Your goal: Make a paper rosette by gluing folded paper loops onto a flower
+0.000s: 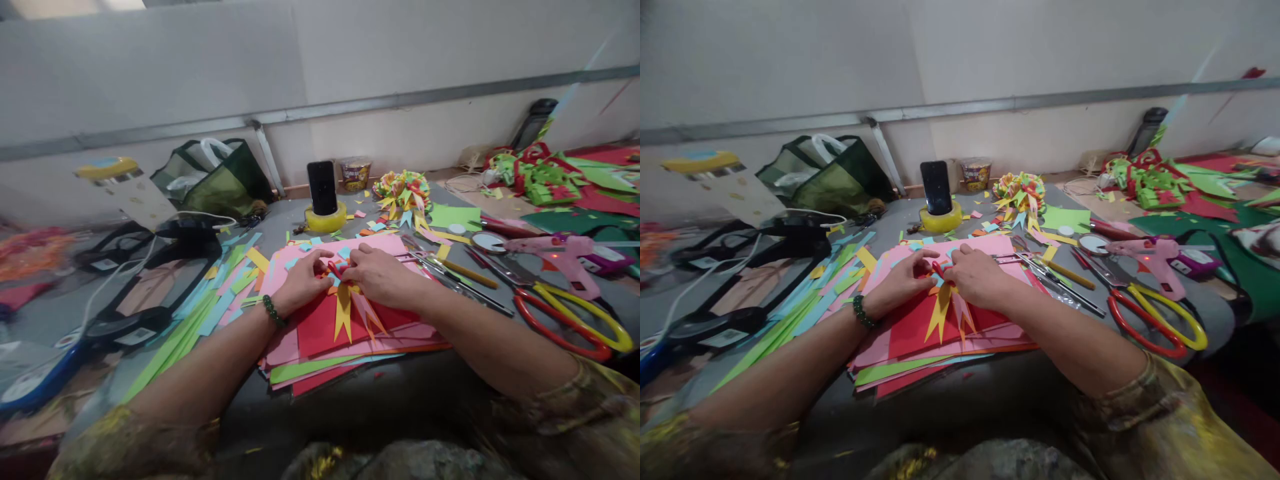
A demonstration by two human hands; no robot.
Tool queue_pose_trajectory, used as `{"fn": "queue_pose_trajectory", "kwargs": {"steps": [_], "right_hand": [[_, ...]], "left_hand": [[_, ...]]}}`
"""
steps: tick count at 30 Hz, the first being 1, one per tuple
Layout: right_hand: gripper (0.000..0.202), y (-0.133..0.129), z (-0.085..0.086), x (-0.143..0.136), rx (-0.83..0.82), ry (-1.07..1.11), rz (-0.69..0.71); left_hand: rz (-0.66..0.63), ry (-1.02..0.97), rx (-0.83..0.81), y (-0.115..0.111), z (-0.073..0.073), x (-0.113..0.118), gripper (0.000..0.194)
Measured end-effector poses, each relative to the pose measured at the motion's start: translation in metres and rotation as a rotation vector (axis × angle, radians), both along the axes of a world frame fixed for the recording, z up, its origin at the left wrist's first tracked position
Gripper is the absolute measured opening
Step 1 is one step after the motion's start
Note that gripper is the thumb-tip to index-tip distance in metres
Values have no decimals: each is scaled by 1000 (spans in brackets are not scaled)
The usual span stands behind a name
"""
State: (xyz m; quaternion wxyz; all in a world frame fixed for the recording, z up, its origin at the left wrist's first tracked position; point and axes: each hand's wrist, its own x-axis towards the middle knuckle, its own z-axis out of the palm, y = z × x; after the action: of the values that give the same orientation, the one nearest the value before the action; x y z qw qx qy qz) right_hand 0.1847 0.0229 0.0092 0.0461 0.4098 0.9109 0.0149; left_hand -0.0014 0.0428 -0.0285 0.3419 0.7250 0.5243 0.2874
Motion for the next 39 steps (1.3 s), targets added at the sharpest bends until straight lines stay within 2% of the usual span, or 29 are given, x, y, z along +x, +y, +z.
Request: {"fn": "queue_pose_trajectory", "kwargs": {"steps": [5, 11, 25, 28, 30, 32, 34, 36, 39], "right_hand": [[29, 0, 3, 0, -12, -9, 5], [31, 4, 0, 1, 7, 5, 38], [26, 9, -6, 5, 51, 45, 89], [26, 11, -10, 7, 76, 71, 111], [28, 12, -12, 7, 77, 68, 115], [30, 13, -13, 7, 70, 54, 114], [29, 13, -13, 7, 71, 43, 114], [27, 12, -12, 7, 75, 38, 115], [26, 11, -10, 7, 60, 23, 110]], "left_hand": [[-45, 35, 25, 1, -1, -2, 39], [-25, 33, 39, 2, -2, -1, 39], [-17, 92, 30, 2, -7, -2, 55], [34, 205, 142, -3, -3, 0, 55], [59, 353, 327, -10, 1, 2, 42], [14, 504, 477, -18, 7, 4, 30], [-70, 626, 498, -25, 11, 7, 25], [-131, 716, 452, -29, 14, 9, 27], [-160, 794, 419, -30, 14, 11, 33]]}}
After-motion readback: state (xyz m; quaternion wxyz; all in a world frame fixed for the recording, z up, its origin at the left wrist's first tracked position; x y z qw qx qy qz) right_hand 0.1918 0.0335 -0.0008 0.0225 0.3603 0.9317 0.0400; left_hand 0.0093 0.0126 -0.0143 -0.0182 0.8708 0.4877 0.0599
